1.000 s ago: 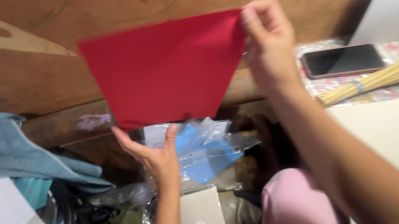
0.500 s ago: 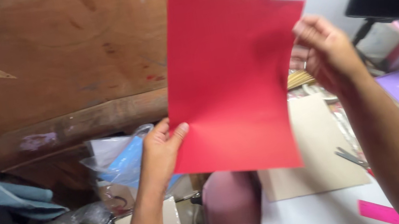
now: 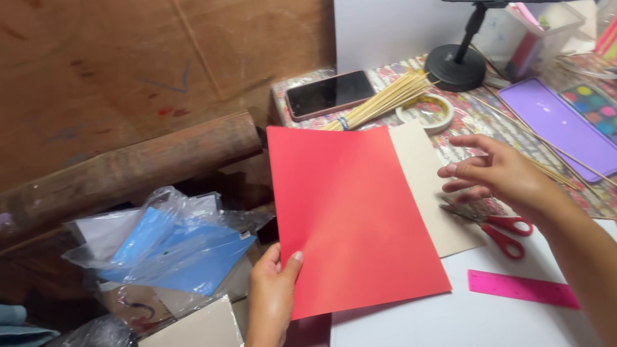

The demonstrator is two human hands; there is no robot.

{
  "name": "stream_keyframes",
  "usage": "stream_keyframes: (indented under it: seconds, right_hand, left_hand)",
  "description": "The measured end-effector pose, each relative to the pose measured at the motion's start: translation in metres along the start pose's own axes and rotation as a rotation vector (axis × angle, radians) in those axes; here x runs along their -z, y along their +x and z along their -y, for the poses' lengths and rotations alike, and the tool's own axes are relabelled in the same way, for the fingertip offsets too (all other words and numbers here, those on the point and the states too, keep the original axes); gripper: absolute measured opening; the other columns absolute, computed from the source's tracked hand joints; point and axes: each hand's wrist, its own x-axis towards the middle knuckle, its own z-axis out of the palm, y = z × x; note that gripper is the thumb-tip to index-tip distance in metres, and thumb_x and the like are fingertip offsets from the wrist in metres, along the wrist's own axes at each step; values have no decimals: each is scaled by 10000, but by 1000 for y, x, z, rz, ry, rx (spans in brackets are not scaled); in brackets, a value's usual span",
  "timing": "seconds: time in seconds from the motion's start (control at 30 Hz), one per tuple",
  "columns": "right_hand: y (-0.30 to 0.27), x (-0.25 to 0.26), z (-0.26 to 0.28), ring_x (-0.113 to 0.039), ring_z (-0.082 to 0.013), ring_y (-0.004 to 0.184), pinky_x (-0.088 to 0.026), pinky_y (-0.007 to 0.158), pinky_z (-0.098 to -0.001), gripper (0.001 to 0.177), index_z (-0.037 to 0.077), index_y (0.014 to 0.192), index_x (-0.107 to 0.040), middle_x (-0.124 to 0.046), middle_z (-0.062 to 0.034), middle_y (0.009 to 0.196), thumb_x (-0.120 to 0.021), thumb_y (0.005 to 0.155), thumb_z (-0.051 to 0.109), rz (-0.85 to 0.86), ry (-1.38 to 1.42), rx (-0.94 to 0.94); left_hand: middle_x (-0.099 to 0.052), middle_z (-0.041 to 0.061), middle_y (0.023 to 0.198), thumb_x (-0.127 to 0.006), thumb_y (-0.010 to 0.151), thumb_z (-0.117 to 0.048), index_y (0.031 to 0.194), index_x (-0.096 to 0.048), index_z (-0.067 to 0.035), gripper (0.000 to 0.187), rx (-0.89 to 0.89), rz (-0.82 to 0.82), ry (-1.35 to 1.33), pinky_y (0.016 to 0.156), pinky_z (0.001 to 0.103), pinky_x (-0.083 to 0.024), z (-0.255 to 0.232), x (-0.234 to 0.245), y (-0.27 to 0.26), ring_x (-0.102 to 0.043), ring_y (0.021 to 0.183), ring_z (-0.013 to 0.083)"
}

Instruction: The person applies adhesive tape to the edge of a blue sheet of paper, places it onto a piece of cardboard, and cuts the paper with scissors.

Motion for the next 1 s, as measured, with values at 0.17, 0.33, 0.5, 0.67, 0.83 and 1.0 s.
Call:
stream_keyframes:
  seconds: [0.17, 0.33, 0.5, 0.67, 0.83, 1.0]
  right_hand:
    - [-7, 0, -9, -770, -246, 950, -589, 702, -312, 634, 53, 1475, -461, -762, -182, 1150, -659, 898, 226, -7, -26, -19]
    - [-4, -24, -4, -760, -204, 922, -584, 680, -305, 608, 29, 1425, -531, -759, -173, 1083, -702, 888, 257, -8, -16, -2]
    - [21, -63, 6, -740, -142, 880, -499, 615, -259, 526, 5, 1343, -601, -773, -116, 1025, -732, 878, 215, 109, 98, -81]
    - [62, -101, 21, -607, -119, 709, -473, 578, -259, 321, 10, 1171, -745, -738, -72, 931, -744, 878, 142, 106, 13, 58]
    - [90, -128, 29, -584, -84, 669, -463, 575, -251, 269, 27, 1143, -721, -709, -19, 872, -717, 893, 127, 96, 0, 8]
    - [98, -152, 21, -488, -90, 640, -428, 572, -257, 371, 55, 1237, -725, -649, -2, 825, -733, 872, 121, 119, 28, -22]
  left_hand:
    - [-795, 142, 1037, -589, 968, -121, 1269, -660, -11, 328, 22, -15, 29, 762, 307, -589, 3, -3, -1, -739, 870, 164]
    - [-782, 140, 1060, -596, 965, -118, 1259, -646, -5, 319, -11, 8, -146, 787, 325, -596, 3, 1, -3, -737, 885, 167]
    - [-752, 131, 1156, -593, 978, -128, 1267, -613, -11, 313, -122, 137, -353, 877, 326, -582, 7, 17, 6, -724, 980, 166]
    - [-736, 110, 1156, -615, 1046, -215, 1160, -692, -32, 229, -585, -310, 168, 951, 338, -525, 7, 83, 66, -674, 1065, 206]
    - [-757, 159, 1102, -573, 1041, -131, 1135, -701, -65, 172, -658, -861, 589, 908, 408, -538, -19, 207, 131, -717, 1022, 314]
    - [-727, 150, 1130, -641, 974, -139, 1157, -772, -167, 226, -188, -579, 970, 929, 427, -542, -12, 276, 191, -695, 1065, 366]
